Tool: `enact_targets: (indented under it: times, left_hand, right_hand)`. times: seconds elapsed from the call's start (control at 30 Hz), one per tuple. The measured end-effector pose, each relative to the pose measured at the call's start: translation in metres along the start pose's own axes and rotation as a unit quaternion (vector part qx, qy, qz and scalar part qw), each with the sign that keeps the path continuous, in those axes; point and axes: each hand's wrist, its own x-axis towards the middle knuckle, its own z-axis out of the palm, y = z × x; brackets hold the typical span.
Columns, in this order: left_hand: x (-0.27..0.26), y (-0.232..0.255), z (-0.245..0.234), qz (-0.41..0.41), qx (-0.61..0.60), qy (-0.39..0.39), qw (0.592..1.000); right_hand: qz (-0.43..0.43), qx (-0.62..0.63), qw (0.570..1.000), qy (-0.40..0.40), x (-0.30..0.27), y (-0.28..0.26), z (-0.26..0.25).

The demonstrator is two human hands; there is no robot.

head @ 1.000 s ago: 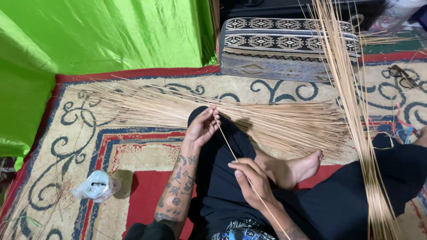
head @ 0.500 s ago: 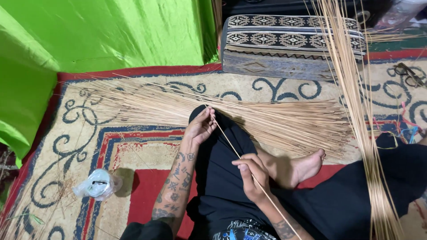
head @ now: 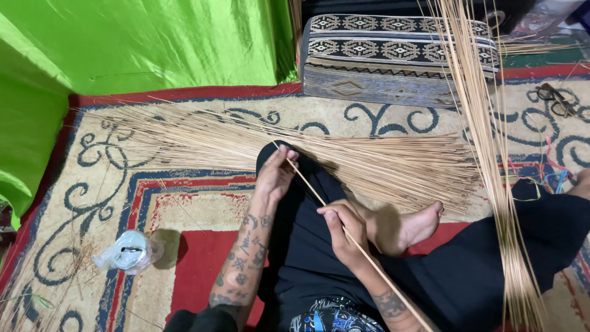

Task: Weaving thin wooden sticks together with cord to create a mat

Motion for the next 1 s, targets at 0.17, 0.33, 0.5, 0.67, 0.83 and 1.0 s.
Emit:
enact_targets:
  times: [0.17,0.33,0.5,0.67,0.83,1.0]
  left_hand:
    - [-0.017,0.021,0.021,0.041,0.033,0.0,0.999]
    - [-0.076,-0.015,0.066,-0.012,0.04,-0.113,0.993]
    - [-0.024,-0.035,0.019,-0.068,-0.028,0.019,0.997]
    - [-0.003,-0.011,0.004,-0.002,0.019,0.048,0.999]
    - [-0.055,-0.018,0.071,0.021,0.041,-0.093,0.995]
    - [-0.077,-0.045,0.109,-0.085,0.008,-0.167,0.982]
  right_hand:
    - [-0.011,-0.01,1.0,-0.001,-0.004,0.0,-0.004]
    - [-0.015,-0.006,1.0,-0.019,0.02,0.033,0.013]
    - [0.019,-0.026,0.997,-0.063,0.016,0.044,-0.004]
    - [-0.068,-0.08,0.994,-0.045,-0.015,0.025,-0.052]
    - [-0.09,-0.061,0.993,-0.053,-0.003,0.045,-0.046]
    - [0.043,-0.028,0.993,-0.107,0.018,0.08,-0.02]
